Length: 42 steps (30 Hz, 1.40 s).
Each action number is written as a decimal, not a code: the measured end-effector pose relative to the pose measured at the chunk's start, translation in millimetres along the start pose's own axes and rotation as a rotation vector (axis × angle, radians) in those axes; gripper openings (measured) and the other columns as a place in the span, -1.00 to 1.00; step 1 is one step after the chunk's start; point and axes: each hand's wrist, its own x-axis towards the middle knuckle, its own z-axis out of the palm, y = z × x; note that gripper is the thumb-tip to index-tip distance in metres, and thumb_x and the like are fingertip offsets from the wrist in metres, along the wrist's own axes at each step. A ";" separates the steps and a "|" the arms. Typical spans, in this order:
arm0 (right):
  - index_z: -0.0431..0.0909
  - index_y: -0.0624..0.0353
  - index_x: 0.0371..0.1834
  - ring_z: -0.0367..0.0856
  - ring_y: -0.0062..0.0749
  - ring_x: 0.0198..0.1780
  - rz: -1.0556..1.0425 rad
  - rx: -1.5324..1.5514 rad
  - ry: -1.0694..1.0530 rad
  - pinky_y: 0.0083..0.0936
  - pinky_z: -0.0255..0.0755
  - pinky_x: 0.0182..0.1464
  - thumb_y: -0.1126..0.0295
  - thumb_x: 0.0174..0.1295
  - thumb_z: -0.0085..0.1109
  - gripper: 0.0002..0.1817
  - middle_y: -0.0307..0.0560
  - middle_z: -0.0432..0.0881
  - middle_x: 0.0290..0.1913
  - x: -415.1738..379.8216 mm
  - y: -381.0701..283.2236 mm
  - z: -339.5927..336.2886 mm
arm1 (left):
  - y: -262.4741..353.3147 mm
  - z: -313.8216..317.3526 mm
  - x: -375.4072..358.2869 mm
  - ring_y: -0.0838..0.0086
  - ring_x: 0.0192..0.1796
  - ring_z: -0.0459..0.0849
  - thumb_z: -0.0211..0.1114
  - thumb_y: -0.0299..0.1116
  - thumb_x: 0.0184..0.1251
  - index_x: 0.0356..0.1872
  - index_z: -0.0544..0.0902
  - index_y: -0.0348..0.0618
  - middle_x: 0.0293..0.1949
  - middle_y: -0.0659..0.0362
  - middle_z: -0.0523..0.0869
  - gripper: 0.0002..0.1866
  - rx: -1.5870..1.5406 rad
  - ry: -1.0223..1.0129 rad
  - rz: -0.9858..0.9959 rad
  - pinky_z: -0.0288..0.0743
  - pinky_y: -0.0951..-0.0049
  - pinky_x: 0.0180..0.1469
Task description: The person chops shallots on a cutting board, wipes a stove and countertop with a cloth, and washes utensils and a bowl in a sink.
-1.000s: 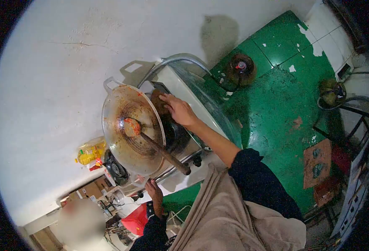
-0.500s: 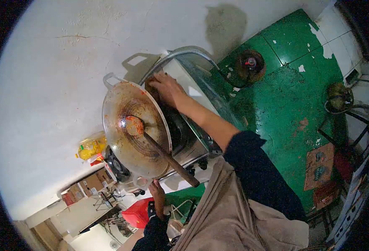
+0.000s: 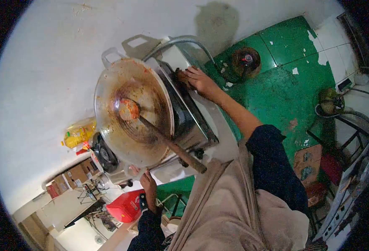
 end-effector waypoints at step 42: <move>0.35 0.34 0.25 0.14 0.08 0.42 0.005 -0.161 -0.270 -0.10 -0.05 0.47 0.49 0.17 -0.11 -0.49 0.17 0.27 0.36 -148.5 -600.9 347.7 | -409.7 7.3 -262.0 -0.06 0.50 -0.05 -0.01 -0.14 0.49 0.46 0.02 -0.24 0.47 -0.21 -0.10 -0.34 -0.536 0.134 -0.155 -0.04 0.10 0.44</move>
